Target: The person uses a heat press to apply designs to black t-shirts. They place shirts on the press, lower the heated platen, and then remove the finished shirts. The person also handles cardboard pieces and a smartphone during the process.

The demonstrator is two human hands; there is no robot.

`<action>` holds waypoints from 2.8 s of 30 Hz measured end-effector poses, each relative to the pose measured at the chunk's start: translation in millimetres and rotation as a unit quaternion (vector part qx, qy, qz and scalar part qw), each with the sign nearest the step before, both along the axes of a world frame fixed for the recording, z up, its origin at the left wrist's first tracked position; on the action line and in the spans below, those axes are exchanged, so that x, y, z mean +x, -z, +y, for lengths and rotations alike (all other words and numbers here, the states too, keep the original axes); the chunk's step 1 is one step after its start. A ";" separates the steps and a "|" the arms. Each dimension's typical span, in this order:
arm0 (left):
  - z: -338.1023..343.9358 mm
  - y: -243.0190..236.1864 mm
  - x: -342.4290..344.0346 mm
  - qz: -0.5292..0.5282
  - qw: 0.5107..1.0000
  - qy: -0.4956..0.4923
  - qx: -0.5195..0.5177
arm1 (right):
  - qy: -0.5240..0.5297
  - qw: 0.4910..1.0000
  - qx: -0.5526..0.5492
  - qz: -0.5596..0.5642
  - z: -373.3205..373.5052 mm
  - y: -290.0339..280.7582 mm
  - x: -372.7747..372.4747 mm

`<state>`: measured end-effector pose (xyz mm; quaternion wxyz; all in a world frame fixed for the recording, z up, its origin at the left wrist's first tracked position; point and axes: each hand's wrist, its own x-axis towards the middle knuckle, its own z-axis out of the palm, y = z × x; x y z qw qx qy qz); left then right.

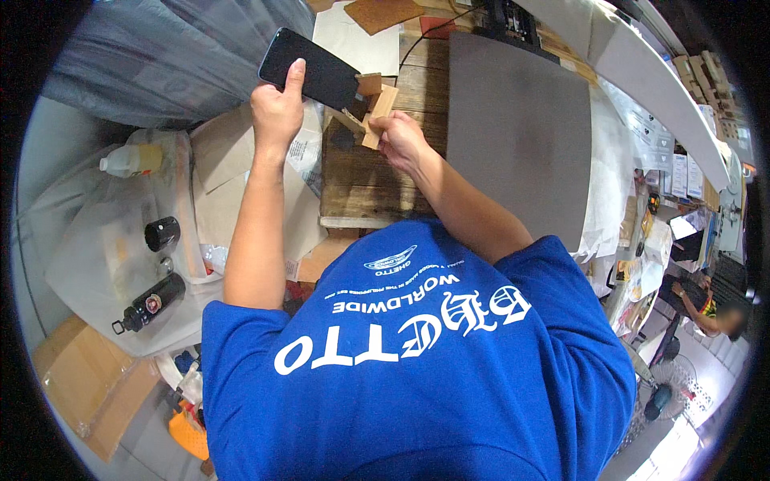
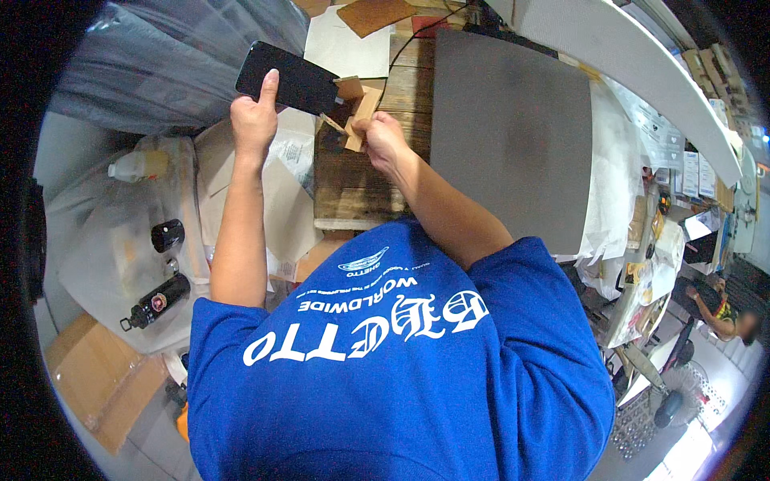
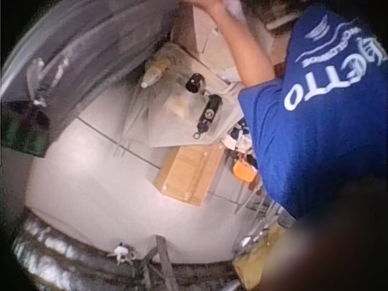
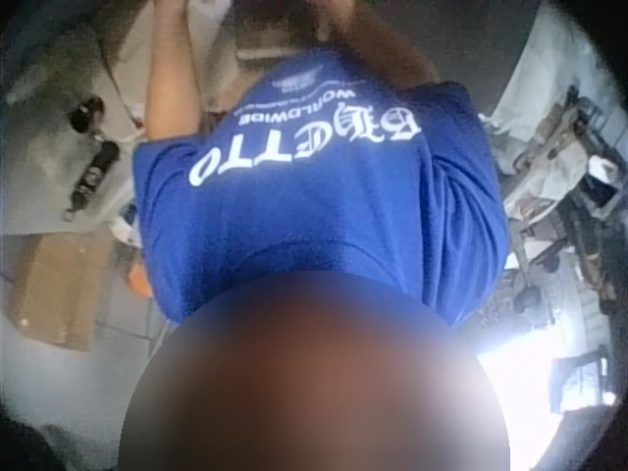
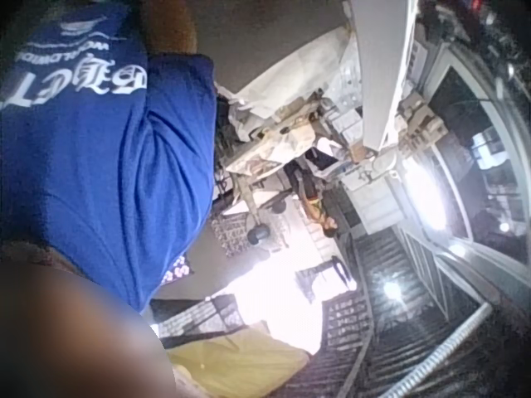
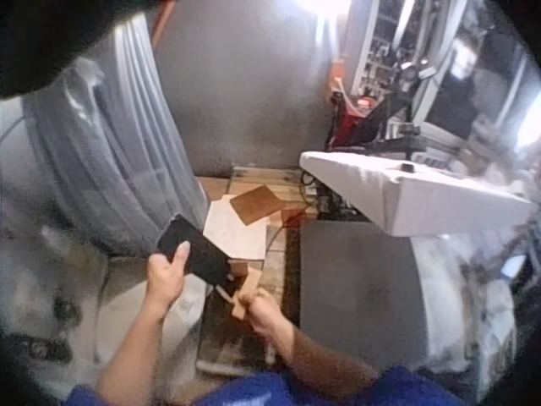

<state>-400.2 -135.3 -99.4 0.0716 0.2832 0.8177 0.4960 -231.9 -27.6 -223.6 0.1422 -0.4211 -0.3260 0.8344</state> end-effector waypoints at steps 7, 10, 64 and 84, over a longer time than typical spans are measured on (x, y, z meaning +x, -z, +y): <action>-4.8 -2.6 -8.8 -0.026 0.999 0.037 -0.003 | 0.020 1.000 -0.001 -0.004 -3.6 1.4 -1.6; -6.0 5.3 -8.3 -0.060 0.994 0.077 0.054 | 0.011 1.000 0.006 -0.022 -5.5 1.8 -2.2; -12.6 2.6 -21.1 -0.074 0.983 0.163 0.028 | -0.163 0.670 0.723 0.041 32.4 -146.3 -44.3; -38.8 4.5 6.9 -0.245 0.930 0.266 0.059 | -0.216 0.616 0.756 0.052 5.1 -189.3 -75.8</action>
